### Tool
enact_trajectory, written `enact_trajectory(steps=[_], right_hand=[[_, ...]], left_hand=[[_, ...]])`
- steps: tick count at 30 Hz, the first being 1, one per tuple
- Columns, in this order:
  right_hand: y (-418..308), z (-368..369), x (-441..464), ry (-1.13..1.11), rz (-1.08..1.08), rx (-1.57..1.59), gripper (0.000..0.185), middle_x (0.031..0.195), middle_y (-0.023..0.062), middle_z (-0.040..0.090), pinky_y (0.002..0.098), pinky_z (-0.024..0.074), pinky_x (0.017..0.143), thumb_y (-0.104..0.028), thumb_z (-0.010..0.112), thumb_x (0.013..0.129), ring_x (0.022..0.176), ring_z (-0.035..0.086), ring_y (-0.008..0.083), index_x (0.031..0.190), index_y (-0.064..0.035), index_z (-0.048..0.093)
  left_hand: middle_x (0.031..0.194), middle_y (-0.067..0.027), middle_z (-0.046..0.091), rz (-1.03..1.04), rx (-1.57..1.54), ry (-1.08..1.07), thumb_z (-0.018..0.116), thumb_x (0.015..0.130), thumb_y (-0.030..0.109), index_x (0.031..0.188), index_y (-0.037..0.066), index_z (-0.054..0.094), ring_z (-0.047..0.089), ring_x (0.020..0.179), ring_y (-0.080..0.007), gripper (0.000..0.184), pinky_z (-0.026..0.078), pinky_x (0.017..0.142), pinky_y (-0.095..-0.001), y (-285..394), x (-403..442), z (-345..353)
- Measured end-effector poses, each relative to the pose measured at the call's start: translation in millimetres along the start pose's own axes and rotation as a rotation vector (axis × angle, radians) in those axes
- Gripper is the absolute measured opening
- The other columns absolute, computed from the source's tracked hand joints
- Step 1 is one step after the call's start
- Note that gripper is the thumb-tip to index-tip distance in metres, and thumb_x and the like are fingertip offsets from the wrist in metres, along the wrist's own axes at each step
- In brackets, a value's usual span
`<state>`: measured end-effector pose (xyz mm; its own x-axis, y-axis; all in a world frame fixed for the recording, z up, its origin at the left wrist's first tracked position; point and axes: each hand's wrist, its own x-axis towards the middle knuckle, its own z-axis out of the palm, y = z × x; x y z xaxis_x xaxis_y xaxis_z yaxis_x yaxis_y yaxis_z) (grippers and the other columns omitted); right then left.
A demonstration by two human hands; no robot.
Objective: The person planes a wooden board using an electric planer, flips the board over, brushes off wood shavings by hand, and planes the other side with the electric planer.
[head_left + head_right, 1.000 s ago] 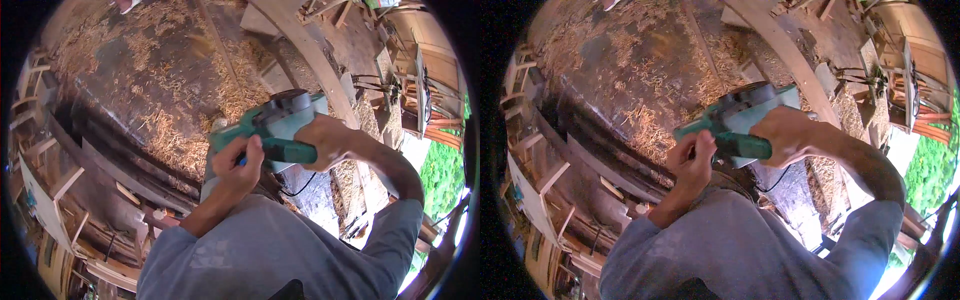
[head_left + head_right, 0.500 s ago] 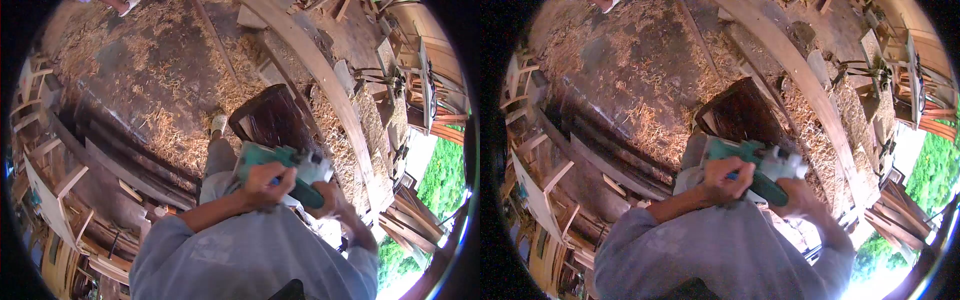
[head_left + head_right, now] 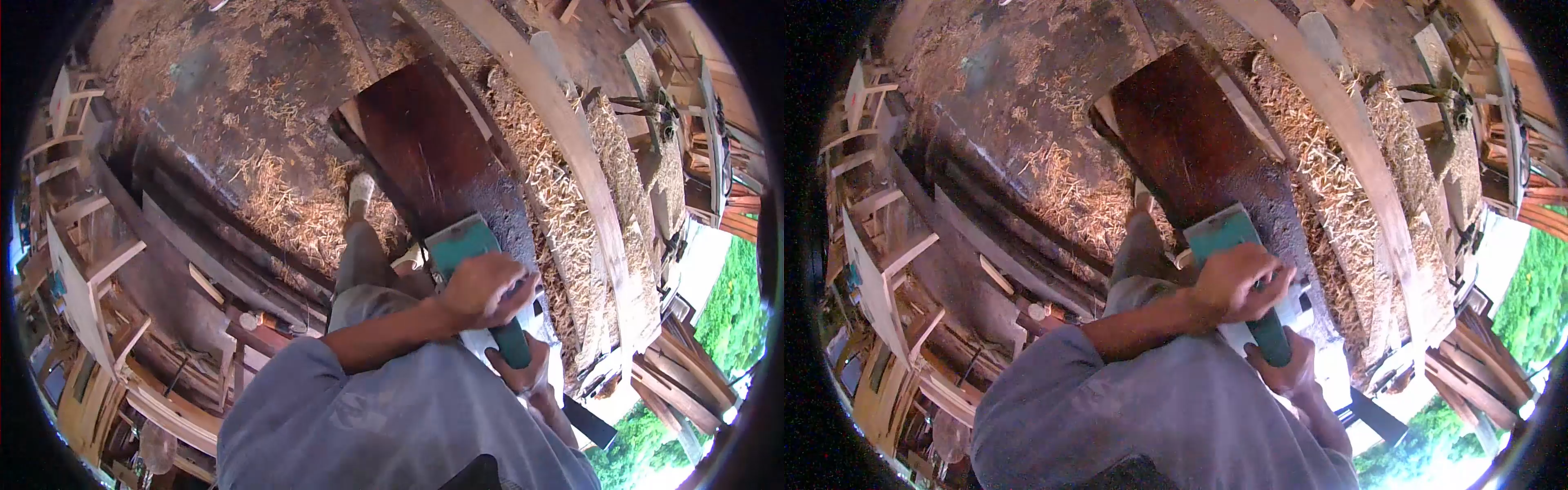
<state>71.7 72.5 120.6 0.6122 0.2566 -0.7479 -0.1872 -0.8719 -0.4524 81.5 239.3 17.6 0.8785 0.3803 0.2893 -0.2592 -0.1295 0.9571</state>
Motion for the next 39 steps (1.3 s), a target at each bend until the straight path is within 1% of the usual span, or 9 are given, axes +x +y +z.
enact_trajectory(steps=[9, 11, 12, 15, 18, 22, 31, 33, 39], right_hand=[[-175, 27, 111, -0.027, -0.34, 0.08, 0.05, 0.081, 0.0158, 0.073, 0.0409, 0.0547, 0.071, -0.041, 0.081, 0.078, 0.071, 0.069, 0.0235, 0.106, -0.0002, 0.071], [-232, 41, 157, 0.086, -0.56, -0.025, 0.044, 0.078, 0.0199, 0.071, 0.0448, 0.0549, 0.071, -0.043, 0.076, 0.079, 0.073, 0.071, 0.0342, 0.096, -0.0032, 0.073], [-269, 36, 165, 0.063, -0.632, -0.081, 0.044, 0.068, 0.0095, 0.067, 0.0394, 0.0533, 0.063, -0.043, 0.074, 0.081, 0.059, 0.064, 0.0206, 0.106, -0.0068, 0.07], [-325, 46, 202, 0.21, -0.839, -0.398, 0.043, 0.057, 0.0094, 0.062, 0.0406, 0.0537, 0.06, -0.049, 0.071, 0.081, 0.055, 0.065, 0.0244, 0.091, -0.0071, 0.074], [-334, 50, 208, 0.189, -0.725, -0.395, 0.044, 0.054, 0.0086, 0.061, 0.0412, 0.0541, 0.06, -0.052, 0.071, 0.081, 0.055, 0.065, 0.0248, 0.087, -0.0086, 0.074], [-287, 43, 183, 0.142, -0.621, -0.215, 0.046, 0.067, 0.011, 0.068, 0.0394, 0.0543, 0.065, -0.048, 0.075, 0.08, 0.064, 0.068, 0.0225, 0.094, -0.0044, 0.074], [-103, 9, 43, -0.032, 0.02, -0.128, 0.047, 0.089, 0.021, 0.072, 0.0425, 0.0557, 0.075, -0.037, 0.079, 0.08, 0.082, 0.072, 0.0298, 0.106, 0.0001, 0.067], [-34, 12, 18, 0.077, -0.047, -0.111, 0.043, 0.068, 0.0103, 0.067, 0.0365, 0.0489, 0.057, -0.035, 0.083, 0.077, 0.058, 0.06, 0.0167, 0.092, 0.0027, 0.066], [101, 3, -56, 0.118, 0.002, -0.021, 0.034, 0.069, 0.0144, 0.067, 0.0381, 0.0509, 0.058, -0.028, 0.08, 0.075, 0.057, 0.063, 0.0237, 0.089, 0.0005, 0.068]], left_hand=[[0.07, -0.0155, 0.069, -0.234, 0.332, 0.183, 0.067, 0.092, 0.033, 0.076, 0.004, 0.07, 0.069, 0.06, -0.0262, 0.033, 0.051, 0.054, -0.0365, -31, 146, -155], [0.064, -0.0008, 0.064, -0.228, 0.35, 0.242, 0.065, 0.093, 0.04, 0.083, 0.004, 0.072, 0.06, 0.062, -0.0107, 0.039, 0.047, 0.058, -0.0304, -60, 198, -211], [0.064, -0.0005, 0.063, -0.206, 0.346, 0.264, 0.065, 0.093, 0.039, 0.083, 0.004, 0.071, 0.058, 0.062, -0.0105, 0.037, 0.046, 0.059, -0.0293, -64, 222, -237], [0.071, -0.0093, 0.062, 0.162, 0.773, 0.376, 0.057, 0.099, 0.028, 0.087, 0.007, 0.067, 0.059, 0.064, -0.0195, 0.026, 0.047, 0.064, -0.038, -100, 267, -308], [0.073, -0.0091, 0.063, -0.065, 0.297, 0.272, 0.06, 0.097, 0.024, 0.088, 0.002, 0.066, 0.058, 0.065, -0.0147, 0.025, 0.044, 0.056, -0.0318, -83, 267, -309], [0.065, 0.0013, 0.063, -0.127, 0.242, 0.228, 0.065, 0.094, 0.036, 0.081, 0.006, 0.07, 0.054, 0.062, -0.0086, 0.033, 0.043, 0.06, -0.0278, -65, 227, -262], [0.076, -0.0121, 0.071, -0.103, 0.127, -0.085, 0.075, 0.086, 0.019, 0.086, 0.006, 0.074, 0.07, 0.065, -0.0209, 0.013, 0.054, 0.058, -0.0341, -20, 66, -82], [0.072, -0.0138, 0.069, -0.072, 0.092, -0.183, 0.078, 0.085, 0.019, 0.081, 0.006, 0.072, 0.069, 0.062, -0.0253, 0.015, 0.052, 0.054, -0.0357, -12, 30, -41], [0.069, -0.0178, 0.066, -0.116, -0.182, -0.654, 0.072, 0.089, 0.024, 0.081, 0.004, 0.069, 0.065, 0.058, -0.0367, 0.022, 0.05, 0.055, -0.0448, -1, -47, 65]])
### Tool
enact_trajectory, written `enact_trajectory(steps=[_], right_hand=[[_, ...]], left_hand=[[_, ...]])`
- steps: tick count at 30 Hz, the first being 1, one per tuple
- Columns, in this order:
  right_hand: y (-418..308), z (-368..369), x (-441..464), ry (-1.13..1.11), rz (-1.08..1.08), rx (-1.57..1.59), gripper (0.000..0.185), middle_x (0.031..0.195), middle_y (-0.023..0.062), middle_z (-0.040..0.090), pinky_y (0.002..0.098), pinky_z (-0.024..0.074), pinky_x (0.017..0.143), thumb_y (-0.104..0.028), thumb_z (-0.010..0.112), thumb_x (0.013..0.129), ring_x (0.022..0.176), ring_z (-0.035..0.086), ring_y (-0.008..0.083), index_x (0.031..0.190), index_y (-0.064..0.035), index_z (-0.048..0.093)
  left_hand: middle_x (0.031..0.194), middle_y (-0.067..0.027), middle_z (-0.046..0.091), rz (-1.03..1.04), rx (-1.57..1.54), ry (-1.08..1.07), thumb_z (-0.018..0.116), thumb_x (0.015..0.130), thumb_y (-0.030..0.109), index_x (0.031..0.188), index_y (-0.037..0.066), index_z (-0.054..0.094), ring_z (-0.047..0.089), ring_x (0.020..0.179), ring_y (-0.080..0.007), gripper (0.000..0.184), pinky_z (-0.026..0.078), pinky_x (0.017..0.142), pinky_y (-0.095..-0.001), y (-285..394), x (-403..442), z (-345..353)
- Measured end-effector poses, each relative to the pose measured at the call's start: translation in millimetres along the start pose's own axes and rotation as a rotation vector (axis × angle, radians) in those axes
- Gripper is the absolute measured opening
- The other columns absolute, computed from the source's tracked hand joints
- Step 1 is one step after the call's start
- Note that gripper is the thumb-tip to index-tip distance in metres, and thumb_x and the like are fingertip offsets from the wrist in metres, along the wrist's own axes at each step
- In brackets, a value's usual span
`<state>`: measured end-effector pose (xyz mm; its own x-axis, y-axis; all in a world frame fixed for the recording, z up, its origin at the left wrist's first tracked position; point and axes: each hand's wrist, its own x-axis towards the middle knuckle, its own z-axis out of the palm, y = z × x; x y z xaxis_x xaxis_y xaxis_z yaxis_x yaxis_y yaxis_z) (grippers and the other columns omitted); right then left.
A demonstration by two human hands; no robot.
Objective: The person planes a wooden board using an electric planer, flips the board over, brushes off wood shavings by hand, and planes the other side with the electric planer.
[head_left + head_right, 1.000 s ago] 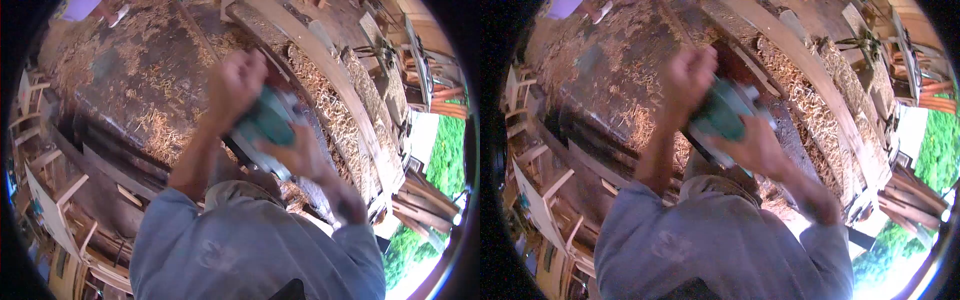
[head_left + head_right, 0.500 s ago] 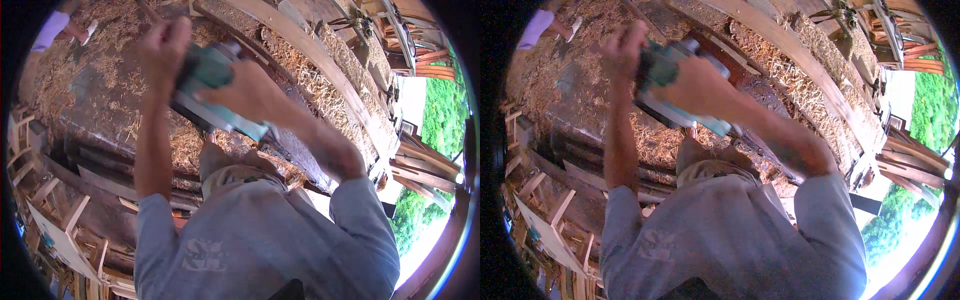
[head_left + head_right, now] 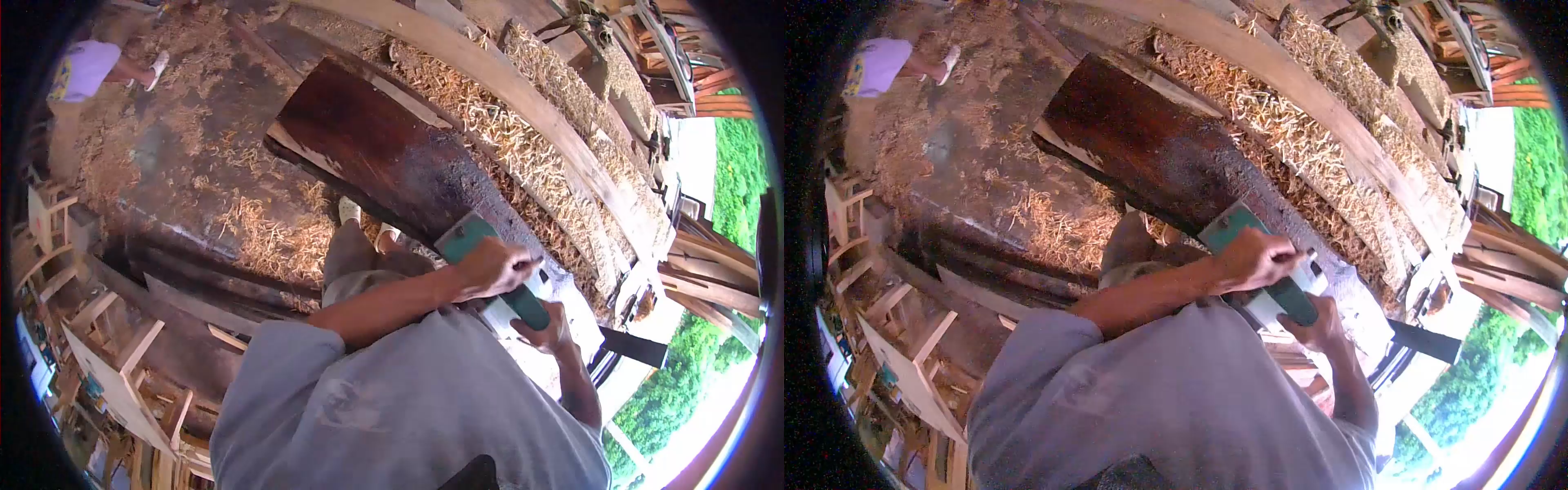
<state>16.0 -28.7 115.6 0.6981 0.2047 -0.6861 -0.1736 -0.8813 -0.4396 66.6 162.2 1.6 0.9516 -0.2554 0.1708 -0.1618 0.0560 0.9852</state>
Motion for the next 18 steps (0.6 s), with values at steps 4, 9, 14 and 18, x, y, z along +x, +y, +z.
enact_trajectory(steps=[4, 9, 14, 18], right_hand=[[26, -1, -4, 0.008, -0.109, -0.031, 0.032, 0.067, 0.0135, 0.066, 0.0381, 0.0494, 0.056, -0.025, 0.082, 0.073, 0.056, 0.062, 0.023, 0.087, 0.0005, 0.067], [-21, 3, 13, 0.006, -0.138, 0.08, 0.033, 0.069, 0.0147, 0.067, 0.0396, 0.0508, 0.057, -0.026, 0.083, 0.076, 0.059, 0.065, 0.0245, 0.086, 0.0009, 0.067], [-114, -4, 57, -0.115, -0.175, 0.115, 0.043, 0.077, 0.0202, 0.07, 0.0421, 0.0542, 0.066, -0.035, 0.081, 0.079, 0.071, 0.071, 0.0299, 0.094, 0.0027, 0.068], [-175, 23, 109, -0.11, -0.362, 0.194, 0.049, 0.087, 0.0241, 0.071, 0.0453, 0.0556, 0.072, -0.036, 0.081, 0.078, 0.082, 0.072, 0.0364, 0.103, 0.003, 0.067]], left_hand=[[0.059, -0.0171, 0.063, 0.101, 0.042, -0.284, 0.077, 0.086, 0.031, 0.073, 0.005, 0.071, 0.063, 0.049, -0.0254, 0.031, 0.046, 0.049, -0.0387, -8, 15, 0], [0.06, -0.0127, 0.066, -0.191, -0.017, -0.389, 0.078, 0.086, 0.036, 0.077, 0.003, 0.075, 0.063, 0.054, -0.0144, 0.034, 0.049, 0.054, -0.0326, 17, 16, -54], [0.078, -0.0093, 0.072, -0.16, -0.043, 0.405, 0.075, 0.089, 0.021, 0.091, 0.001, 0.074, 0.066, 0.07, -0.0124, 0.02, 0.051, 0.063, -0.0296, 25, -11, -100], [0.085, -0.0038, 0.069, -0.021, 0.214, 0.729, 0.072, 0.09, 0.014, 0.098, 0.003, 0.072, 0.062, 0.077, -0.0098, 0.014, 0.051, 0.069, -0.028, 24, -4, -172]])
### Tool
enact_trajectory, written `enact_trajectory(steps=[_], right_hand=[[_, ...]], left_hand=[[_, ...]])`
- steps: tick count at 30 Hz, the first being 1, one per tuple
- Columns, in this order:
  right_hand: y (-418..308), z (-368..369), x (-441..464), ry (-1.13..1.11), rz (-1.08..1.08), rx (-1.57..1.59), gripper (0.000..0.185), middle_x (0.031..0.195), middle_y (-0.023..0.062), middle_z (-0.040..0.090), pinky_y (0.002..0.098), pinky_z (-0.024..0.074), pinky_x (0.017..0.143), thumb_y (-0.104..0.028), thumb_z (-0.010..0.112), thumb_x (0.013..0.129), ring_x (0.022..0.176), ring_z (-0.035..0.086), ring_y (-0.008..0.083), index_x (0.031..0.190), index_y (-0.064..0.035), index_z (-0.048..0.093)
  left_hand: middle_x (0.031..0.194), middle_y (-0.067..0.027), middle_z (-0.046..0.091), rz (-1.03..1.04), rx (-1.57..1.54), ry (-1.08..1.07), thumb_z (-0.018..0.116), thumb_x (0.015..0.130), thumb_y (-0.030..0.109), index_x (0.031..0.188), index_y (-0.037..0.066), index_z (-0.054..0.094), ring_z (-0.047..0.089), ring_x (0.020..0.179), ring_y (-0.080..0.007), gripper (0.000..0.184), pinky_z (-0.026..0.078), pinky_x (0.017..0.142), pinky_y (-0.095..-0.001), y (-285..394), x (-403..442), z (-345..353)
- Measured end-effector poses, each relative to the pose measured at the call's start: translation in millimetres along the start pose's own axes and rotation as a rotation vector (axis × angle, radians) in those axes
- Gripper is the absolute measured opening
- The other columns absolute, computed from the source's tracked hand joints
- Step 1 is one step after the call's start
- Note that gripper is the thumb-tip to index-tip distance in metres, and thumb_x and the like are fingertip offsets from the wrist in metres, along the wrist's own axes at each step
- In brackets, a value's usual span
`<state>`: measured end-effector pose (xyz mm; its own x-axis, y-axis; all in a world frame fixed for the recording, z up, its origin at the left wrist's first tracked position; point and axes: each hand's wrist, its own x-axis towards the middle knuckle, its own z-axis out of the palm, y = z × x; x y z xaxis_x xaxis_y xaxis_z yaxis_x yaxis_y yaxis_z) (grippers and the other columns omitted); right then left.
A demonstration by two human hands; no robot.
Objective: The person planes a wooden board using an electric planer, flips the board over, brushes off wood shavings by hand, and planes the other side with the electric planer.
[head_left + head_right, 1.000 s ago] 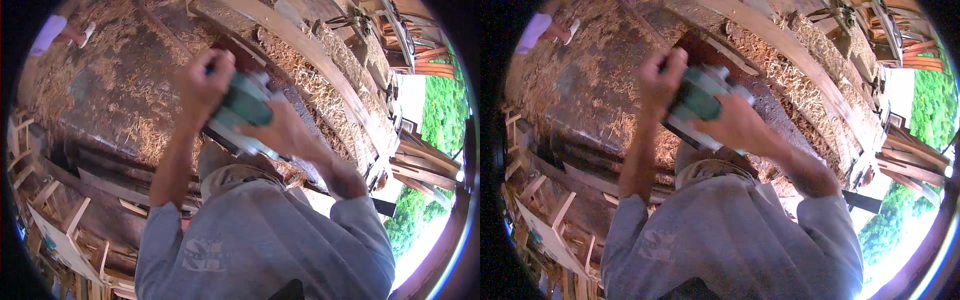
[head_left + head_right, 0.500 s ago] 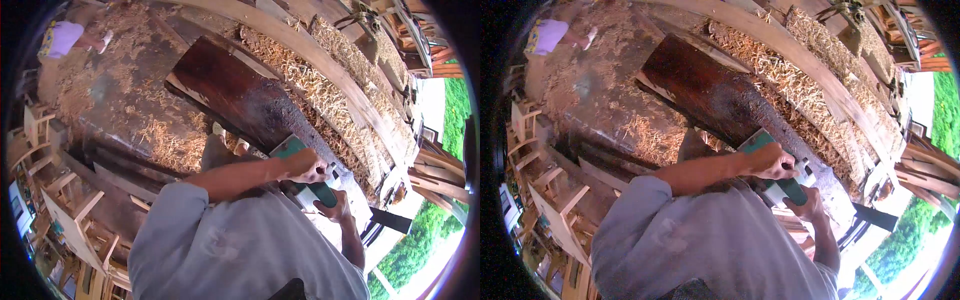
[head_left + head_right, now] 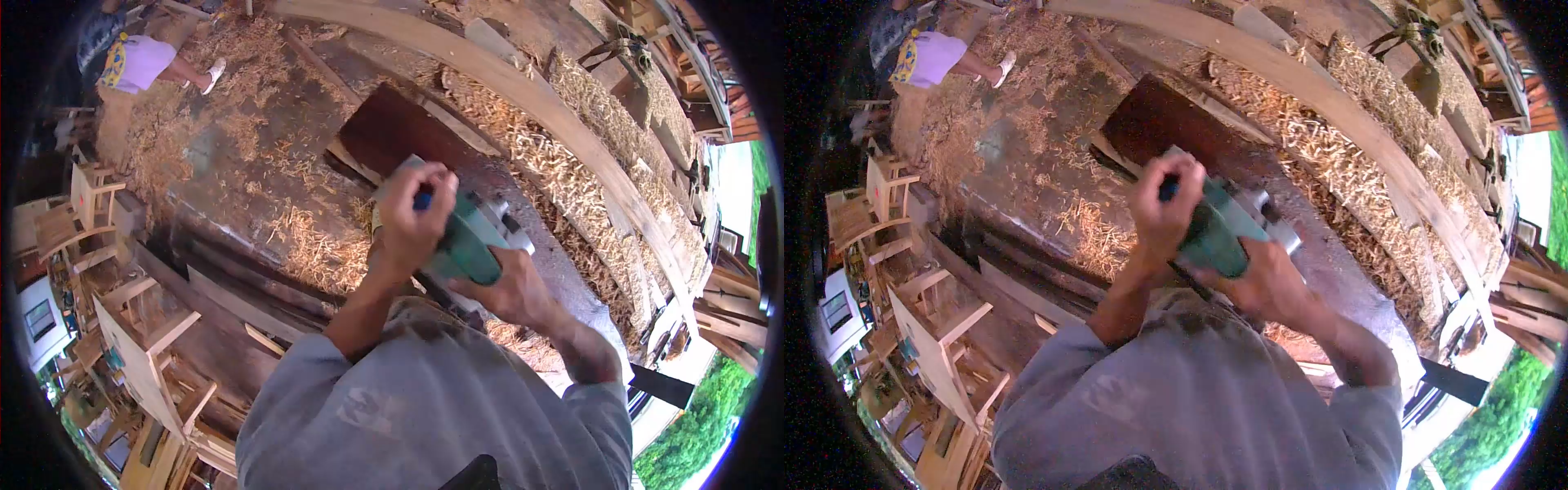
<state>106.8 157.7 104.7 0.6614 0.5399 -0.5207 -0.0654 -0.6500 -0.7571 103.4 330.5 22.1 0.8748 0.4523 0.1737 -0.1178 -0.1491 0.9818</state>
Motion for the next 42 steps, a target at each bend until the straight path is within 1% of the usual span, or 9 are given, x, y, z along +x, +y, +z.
enact_trajectory(steps=[3, 5, 14, 22, 27, 30, 37, 39, 42], right_hand=[[-42, 19, 58, 0.032, -0.121, -0.025, 0.044, 0.088, 0.0183, 0.072, 0.0408, 0.0534, 0.074, -0.034, 0.079, 0.08, 0.079, 0.07, 0.0275, 0.108, -0.001, 0.07], [-80, 27, 97, 0.007, -0.124, -0.061, 0.045, 0.091, 0.019, 0.073, 0.0412, 0.0541, 0.076, -0.036, 0.079, 0.079, 0.081, 0.071, 0.0288, 0.108, -0.0033, 0.071], [-148, 56, 180, -0.037, -0.112, -0.145, 0.051, 0.085, 0.0255, 0.071, 0.0467, 0.0563, 0.074, -0.044, 0.075, 0.079, 0.082, 0.071, 0.0401, 0.098, 0.0028, 0.068], [-38, 17, 27, 0.062, 0.1, -0.137, 0.057, 0.088, 0.0253, 0.071, 0.0472, 0.0557, 0.077, -0.051, 0.075, 0.082, 0.088, 0.07, 0.0405, 0.098, 0.004, 0.068], [42, -7, -79, 0.024, 0.332, -0.098, 0.045, 0.069, 0.0134, 0.068, 0.0369, 0.0508, 0.059, -0.035, 0.085, 0.076, 0.061, 0.064, 0.0176, 0.093, 0.003, 0.068], [41, -10, -85, -0.009, 0.4, -0.1, 0.046, 0.07, 0.0141, 0.068, 0.0374, 0.0507, 0.059, -0.036, 0.085, 0.076, 0.062, 0.065, 0.0188, 0.093, 0.0035, 0.068], [-41, 7, 27, -0.048, 0.055, -0.023, 0.053, 0.092, 0.0245, 0.071, 0.0466, 0.0557, 0.079, -0.039, 0.081, 0.079, 0.089, 0.072, 0.0381, 0.109, 0.0027, 0.066], [-54, 20, 70, -0.011, -0.004, -0.085, 0.052, 0.091, 0.0185, 0.073, 0.0408, 0.0539, 0.075, -0.041, 0.081, 0.079, 0.08, 0.071, 0.028, 0.109, -0.0014, 0.069], [-102, 27, 132, -0.047, -0.035, -0.178, 0.052, 0.086, 0.0218, 0.072, 0.0431, 0.0549, 0.075, -0.044, 0.079, 0.077, 0.08, 0.072, 0.0333, 0.107, -0.0018, 0.071]], left_hand=[[0.077, 0.0004, 0.065, -0.038, 0.095, 0.122, 0.072, 0.091, 0.017, 0.097, 0.002, 0.071, 0.059, 0.073, -0.0083, 0.016, 0.049, 0.067, -0.0258, -12, 57, -48], [0.07, 0.002, 0.062, -0.2, 0.114, 0.098, 0.072, 0.091, 0.019, 0.097, 0.002, 0.071, 0.056, 0.066, -0.0072, 0.018, 0.045, 0.061, -0.023, -15, 98, -83], [0.069, 0.0007, 0.061, -0.101, 0.083, 0.193, 0.072, 0.092, 0.02, 0.098, 0.002, 0.071, 0.055, 0.063, -0.0059, 0.019, 0.043, 0.058, -0.0222, -44, 191, -167], [0.084, -0.0025, 0.072, -0.155, -0.018, -0.158, 0.071, 0.091, 0.022, 0.095, 0.006, 0.074, 0.065, 0.077, -0.0111, 0.016, 0.054, 0.071, -0.0288, -4, 39, -35], [0.088, -0.0128, 0.074, 0.017, -0.083, -0.233, 0.076, 0.087, 0.011, 0.097, 0.002, 0.072, 0.073, 0.074, -0.0223, 0.014, 0.057, 0.066, -0.0326, 4, -62, 50], [0.088, -0.014, 0.074, -0.015, -0.132, -0.237, 0.075, 0.087, 0.01, 0.097, 0.001, 0.072, 0.073, 0.076, -0.0241, 0.013, 0.057, 0.066, -0.0324, 6, -70, 55], [0.072, 0.0015, 0.064, -0.171, -0.04, -0.05, 0.07, 0.094, 0.017, 0.097, 0.004, 0.073, 0.06, 0.064, -0.0065, 0.013, 0.048, 0.057, -0.0231, -18, 38, -26], [0.065, 0.0023, 0.061, -0.263, -0.06, 0.018, 0.07, 0.095, 0.024, 0.1, 0.003, 0.072, 0.056, 0.059, -0.0056, 0.021, 0.045, 0.055, -0.0228, -15, 80, -56], [0.067, 0.0009, 0.063, -0.218, -0.058, 0.084, 0.069, 0.094, 0.016, 0.098, 0.0, 0.071, 0.057, 0.058, -0.0059, 0.017, 0.046, 0.053, -0.0231, -25, 138, -98]])
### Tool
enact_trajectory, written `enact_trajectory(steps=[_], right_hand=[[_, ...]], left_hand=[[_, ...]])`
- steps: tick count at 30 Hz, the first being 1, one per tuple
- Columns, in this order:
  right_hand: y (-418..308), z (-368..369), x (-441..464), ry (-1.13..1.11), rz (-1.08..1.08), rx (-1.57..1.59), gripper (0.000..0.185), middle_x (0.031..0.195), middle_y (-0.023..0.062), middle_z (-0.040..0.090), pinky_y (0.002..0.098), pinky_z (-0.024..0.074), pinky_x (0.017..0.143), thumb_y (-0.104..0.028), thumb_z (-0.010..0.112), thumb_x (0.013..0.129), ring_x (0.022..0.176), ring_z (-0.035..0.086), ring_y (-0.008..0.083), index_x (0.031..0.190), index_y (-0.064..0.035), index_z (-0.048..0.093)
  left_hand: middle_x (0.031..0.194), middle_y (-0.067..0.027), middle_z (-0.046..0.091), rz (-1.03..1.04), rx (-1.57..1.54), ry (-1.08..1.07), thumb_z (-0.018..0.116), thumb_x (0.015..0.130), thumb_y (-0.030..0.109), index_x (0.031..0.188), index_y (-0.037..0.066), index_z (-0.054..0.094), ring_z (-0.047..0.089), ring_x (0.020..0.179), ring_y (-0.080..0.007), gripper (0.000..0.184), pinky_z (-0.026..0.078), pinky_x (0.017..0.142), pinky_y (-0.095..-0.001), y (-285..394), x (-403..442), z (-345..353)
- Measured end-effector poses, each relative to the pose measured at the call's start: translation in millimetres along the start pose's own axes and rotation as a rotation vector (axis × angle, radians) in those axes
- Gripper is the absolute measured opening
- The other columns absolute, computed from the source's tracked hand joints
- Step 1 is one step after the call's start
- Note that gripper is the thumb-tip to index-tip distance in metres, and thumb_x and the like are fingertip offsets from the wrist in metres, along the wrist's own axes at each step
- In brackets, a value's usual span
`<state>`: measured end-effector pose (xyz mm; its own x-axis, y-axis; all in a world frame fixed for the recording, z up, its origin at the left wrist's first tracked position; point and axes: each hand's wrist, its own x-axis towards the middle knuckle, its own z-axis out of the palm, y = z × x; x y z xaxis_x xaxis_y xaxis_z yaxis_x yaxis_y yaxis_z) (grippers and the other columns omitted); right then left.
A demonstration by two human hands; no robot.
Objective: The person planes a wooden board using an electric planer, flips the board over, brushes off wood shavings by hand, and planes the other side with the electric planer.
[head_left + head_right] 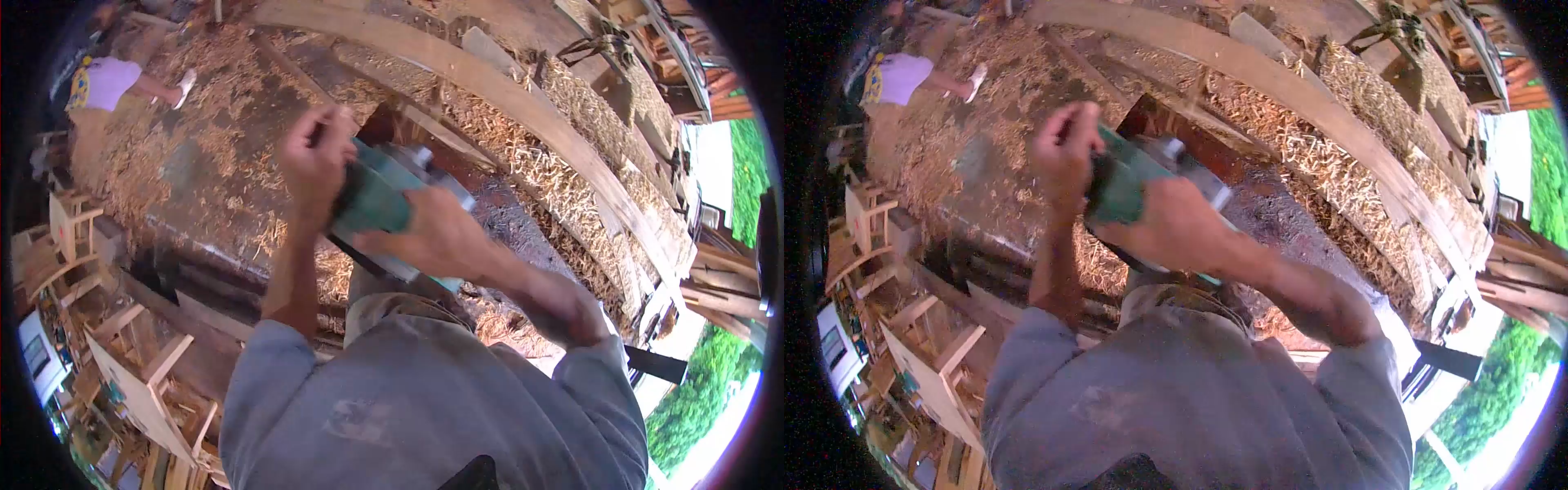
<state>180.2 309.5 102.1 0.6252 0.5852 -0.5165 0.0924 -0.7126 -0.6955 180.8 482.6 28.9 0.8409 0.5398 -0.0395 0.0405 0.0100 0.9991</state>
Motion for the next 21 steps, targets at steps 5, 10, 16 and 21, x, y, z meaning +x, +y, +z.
enact_trajectory(steps=[5, 10, 16, 21], right_hand=[[-44, 8, 73, 0.015, -0.094, -0.019, 0.049, 0.082, 0.0262, 0.07, 0.0468, 0.0552, 0.073, -0.045, 0.077, 0.077, 0.08, 0.07, 0.0402, 0.099, -0.0013, 0.071], [-16, 15, 52, 0.127, -0.325, 0.091, 0.053, 0.085, 0.0281, 0.069, 0.048, 0.055, 0.076, -0.043, 0.076, 0.078, 0.084, 0.068, 0.0441, 0.095, 0.006, 0.066], [78, 0, -96, 0.058, -0.032, 0.075, 0.05, 0.096, 0.0268, 0.07, 0.0465, 0.0544, 0.082, -0.037, 0.078, 0.081, 0.093, 0.07, 0.04, 0.11, 0.0021, 0.066], [171, -2, -235, 0.103, 0.219, 0.031, 0.041, 0.079, 0.0156, 0.072, 0.0382, 0.0547, 0.064, -0.031, 0.084, 0.079, 0.072, 0.071, 0.0227, 0.101, -0.0001, 0.068]], left_hand=[[0.063, 0.0005, 0.06, 0.148, 0.159, 0.066, 0.069, 0.093, 0.018, 0.096, 0.0, 0.07, 0.054, 0.056, -0.0061, 0.018, 0.042, 0.054, -0.0227, 3, 71, -50], [0.062, 0.0011, 0.059, 0.159, 0.192, 0.024, 0.067, 0.095, 0.021, 0.095, 0.001, 0.069, 0.052, 0.057, -0.0058, 0.021, 0.039, 0.053, -0.0228, -4, 64, -46], [0.068, 0.0017, 0.062, -0.013, 0.153, -0.04, 0.071, 0.092, 0.022, 0.094, 0.002, 0.071, 0.057, 0.063, -0.0069, 0.02, 0.047, 0.06, -0.025, 3, -87, 61], [0.078, -0.0127, 0.071, 0.072, 0.094, -0.257, 0.072, 0.091, 0.02, 0.093, 0.003, 0.072, 0.072, 0.069, -0.0228, 0.017, 0.054, 0.06, -0.0322, -12, -216, 152]])
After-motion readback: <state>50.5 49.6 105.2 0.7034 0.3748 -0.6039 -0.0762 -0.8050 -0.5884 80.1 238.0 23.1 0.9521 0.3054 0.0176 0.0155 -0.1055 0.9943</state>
